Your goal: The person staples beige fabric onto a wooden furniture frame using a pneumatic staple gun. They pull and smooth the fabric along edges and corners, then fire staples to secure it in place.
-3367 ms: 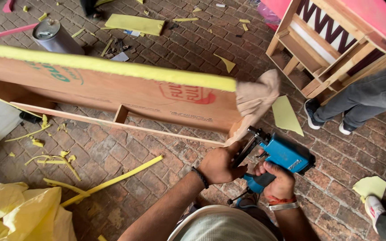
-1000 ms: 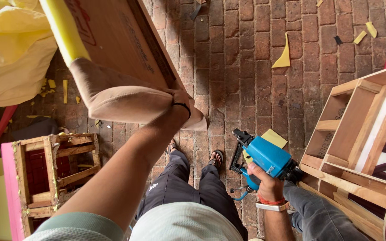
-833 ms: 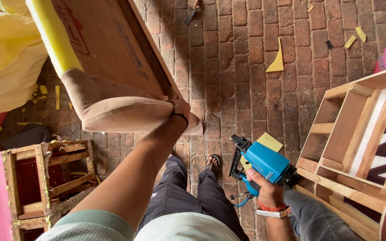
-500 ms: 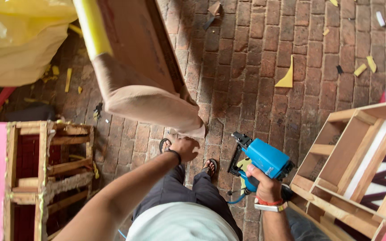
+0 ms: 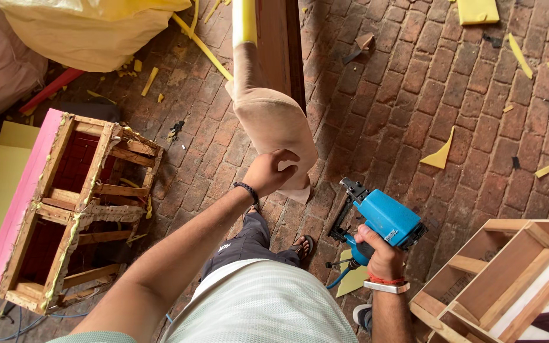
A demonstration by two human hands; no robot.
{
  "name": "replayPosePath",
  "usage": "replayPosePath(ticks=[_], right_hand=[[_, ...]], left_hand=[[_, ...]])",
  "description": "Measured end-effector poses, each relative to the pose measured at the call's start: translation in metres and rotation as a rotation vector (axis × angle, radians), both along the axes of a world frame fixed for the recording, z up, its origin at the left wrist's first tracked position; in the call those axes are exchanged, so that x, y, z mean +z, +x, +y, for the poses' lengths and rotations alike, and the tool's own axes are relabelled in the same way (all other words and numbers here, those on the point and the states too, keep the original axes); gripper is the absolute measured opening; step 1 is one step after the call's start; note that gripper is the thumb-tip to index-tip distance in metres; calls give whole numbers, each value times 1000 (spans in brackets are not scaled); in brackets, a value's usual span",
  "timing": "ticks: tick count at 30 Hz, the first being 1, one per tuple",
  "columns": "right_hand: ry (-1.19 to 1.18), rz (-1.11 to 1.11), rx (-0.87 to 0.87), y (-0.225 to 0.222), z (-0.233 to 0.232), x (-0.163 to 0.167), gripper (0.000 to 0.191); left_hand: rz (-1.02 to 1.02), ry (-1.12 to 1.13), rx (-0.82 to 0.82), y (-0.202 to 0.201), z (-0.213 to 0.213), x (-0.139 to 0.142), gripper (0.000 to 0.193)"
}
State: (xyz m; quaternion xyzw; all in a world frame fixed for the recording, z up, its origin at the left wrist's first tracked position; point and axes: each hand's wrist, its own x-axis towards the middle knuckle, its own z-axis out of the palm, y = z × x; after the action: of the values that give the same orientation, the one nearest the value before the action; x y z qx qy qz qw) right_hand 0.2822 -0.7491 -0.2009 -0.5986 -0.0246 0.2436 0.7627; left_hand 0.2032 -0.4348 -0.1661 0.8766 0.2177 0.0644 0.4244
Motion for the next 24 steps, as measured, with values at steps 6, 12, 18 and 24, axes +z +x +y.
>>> replayPosePath(ticks=[6,12,18,24], right_hand=[[11,-16,1,-9,1,9,16],[61,-31,104,5,1,33,25],[128,-246,247,27,22,54,18],[83,-227,258,25,67,61,27]], left_hand=[[-56,-100,94,-14,7,25,30],[-310,-87,185,-13,22,43,27],[-400,-247,311,-19,38,71,25],[-371,-92,351,-27,61,104,43]])
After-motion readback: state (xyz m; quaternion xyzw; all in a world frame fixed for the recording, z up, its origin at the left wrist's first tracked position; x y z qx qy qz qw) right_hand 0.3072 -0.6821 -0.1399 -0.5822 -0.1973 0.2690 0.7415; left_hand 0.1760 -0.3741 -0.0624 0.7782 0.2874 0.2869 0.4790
